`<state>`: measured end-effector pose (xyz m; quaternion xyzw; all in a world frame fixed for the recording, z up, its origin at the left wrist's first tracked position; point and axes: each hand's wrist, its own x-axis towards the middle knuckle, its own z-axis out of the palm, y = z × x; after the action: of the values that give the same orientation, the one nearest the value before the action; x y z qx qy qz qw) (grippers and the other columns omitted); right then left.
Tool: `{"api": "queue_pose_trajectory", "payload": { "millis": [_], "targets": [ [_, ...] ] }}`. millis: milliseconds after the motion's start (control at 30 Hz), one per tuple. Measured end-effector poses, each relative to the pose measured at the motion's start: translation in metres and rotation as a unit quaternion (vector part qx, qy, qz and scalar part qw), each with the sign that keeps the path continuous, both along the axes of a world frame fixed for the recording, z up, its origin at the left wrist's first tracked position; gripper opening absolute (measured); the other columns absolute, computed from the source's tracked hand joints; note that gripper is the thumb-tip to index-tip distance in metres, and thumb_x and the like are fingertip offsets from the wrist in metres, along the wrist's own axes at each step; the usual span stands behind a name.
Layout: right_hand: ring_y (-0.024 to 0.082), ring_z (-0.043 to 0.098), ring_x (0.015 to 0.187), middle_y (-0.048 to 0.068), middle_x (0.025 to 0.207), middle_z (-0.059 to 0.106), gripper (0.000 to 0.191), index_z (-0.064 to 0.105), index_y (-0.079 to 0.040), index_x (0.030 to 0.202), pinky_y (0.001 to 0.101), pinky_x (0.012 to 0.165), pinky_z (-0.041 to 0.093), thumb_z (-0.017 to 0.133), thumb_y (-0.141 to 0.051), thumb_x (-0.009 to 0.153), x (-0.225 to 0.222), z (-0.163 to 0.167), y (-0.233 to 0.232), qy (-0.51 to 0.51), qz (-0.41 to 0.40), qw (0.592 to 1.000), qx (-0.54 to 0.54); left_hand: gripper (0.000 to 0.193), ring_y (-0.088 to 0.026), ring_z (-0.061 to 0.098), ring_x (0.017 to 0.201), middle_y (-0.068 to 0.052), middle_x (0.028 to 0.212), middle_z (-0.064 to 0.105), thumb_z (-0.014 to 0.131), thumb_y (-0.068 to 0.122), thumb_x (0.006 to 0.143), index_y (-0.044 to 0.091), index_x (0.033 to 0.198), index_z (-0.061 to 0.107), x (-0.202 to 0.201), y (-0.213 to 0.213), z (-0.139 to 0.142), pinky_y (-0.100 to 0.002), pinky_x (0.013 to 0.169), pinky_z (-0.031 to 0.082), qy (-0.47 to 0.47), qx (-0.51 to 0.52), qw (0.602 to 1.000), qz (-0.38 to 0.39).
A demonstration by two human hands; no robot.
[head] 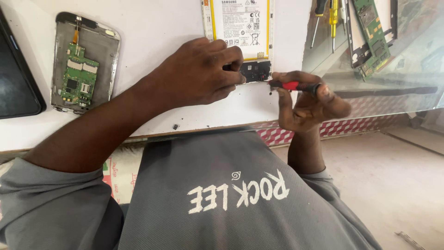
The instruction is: The person uses a screwdriver to remove screws from the internal frame of a disassembled smartphone. The person repeatedly unscrews and removes screws from the bottom edge of the phone chassis while the battery and motherboard remain exposed.
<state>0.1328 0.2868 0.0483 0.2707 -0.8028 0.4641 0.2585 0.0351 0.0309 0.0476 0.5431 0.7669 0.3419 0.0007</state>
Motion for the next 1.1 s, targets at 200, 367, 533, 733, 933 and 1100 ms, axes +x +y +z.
{"api": "queue_pose_trajectory", "payload": {
  "millis": [200,367,533,733,933,1100],
  "targets": [
    [0.022,0.075,0.082,0.021,0.099,0.068,0.088,0.028,-0.017,0.142,0.0225,0.062,0.061,0.086,0.013,0.082,0.003,0.001,-0.008,0.027,-0.09,0.995,0.035,0.013,-0.018,0.062,0.088,0.001,0.099,0.062,0.081,0.024,0.087,0.017,0.098,0.079,-0.001,0.0,0.002,-0.037,0.073,0.051,0.001,0.002,1.0,0.003],
    [0.025,0.074,0.084,0.022,0.1,0.067,0.085,0.03,-0.019,0.141,0.0249,0.061,0.065,0.081,0.017,0.084,0.005,-0.008,-0.011,0.026,-0.102,0.994,-0.016,0.013,-0.017,0.062,0.09,0.001,0.1,0.062,0.08,0.024,0.088,0.017,0.098,0.079,0.001,0.0,0.001,-0.036,0.073,0.051,-0.006,0.0,1.0,0.0],
    [0.023,0.073,0.083,0.02,0.1,0.064,0.086,0.027,-0.017,0.141,0.0235,0.067,0.064,0.081,0.018,0.084,0.005,-0.01,-0.006,0.035,-0.079,0.996,-0.008,0.014,-0.017,0.059,0.089,0.001,0.101,0.061,0.079,0.026,0.092,0.019,0.105,0.079,0.002,-0.001,0.0,-0.036,0.074,0.049,0.012,-0.022,1.0,0.01],
    [0.028,0.073,0.083,0.03,0.103,0.063,0.081,0.029,-0.015,0.141,0.0244,0.065,0.063,0.075,0.02,0.083,0.004,-0.013,-0.008,0.029,-0.041,0.998,-0.04,0.038,-0.019,0.055,0.097,-0.002,0.12,0.059,0.074,0.027,0.087,0.026,0.125,0.074,0.016,0.001,-0.005,-0.034,0.075,0.047,0.119,-0.041,0.992,0.033],
    [0.024,0.074,0.08,0.029,0.099,0.068,0.082,0.028,-0.015,0.142,0.0232,0.062,0.062,0.073,0.021,0.084,-0.006,-0.011,-0.003,0.02,0.023,0.998,-0.046,0.033,-0.019,0.054,0.102,-0.001,0.127,0.058,0.075,0.031,0.092,0.025,0.124,0.074,0.023,0.003,-0.01,-0.033,0.075,0.046,0.11,-0.049,0.992,0.039],
    [0.03,0.078,0.087,0.028,0.097,0.069,0.08,0.027,-0.018,0.143,0.0356,0.066,0.069,0.066,0.022,0.086,-0.008,-0.008,0.001,-0.008,0.07,0.997,-0.024,0.035,-0.019,0.054,0.101,-0.002,0.122,0.058,0.076,0.029,0.088,0.025,0.123,0.074,0.02,0.004,-0.009,-0.034,0.074,0.047,0.092,-0.048,0.994,0.041]
  ]
}}
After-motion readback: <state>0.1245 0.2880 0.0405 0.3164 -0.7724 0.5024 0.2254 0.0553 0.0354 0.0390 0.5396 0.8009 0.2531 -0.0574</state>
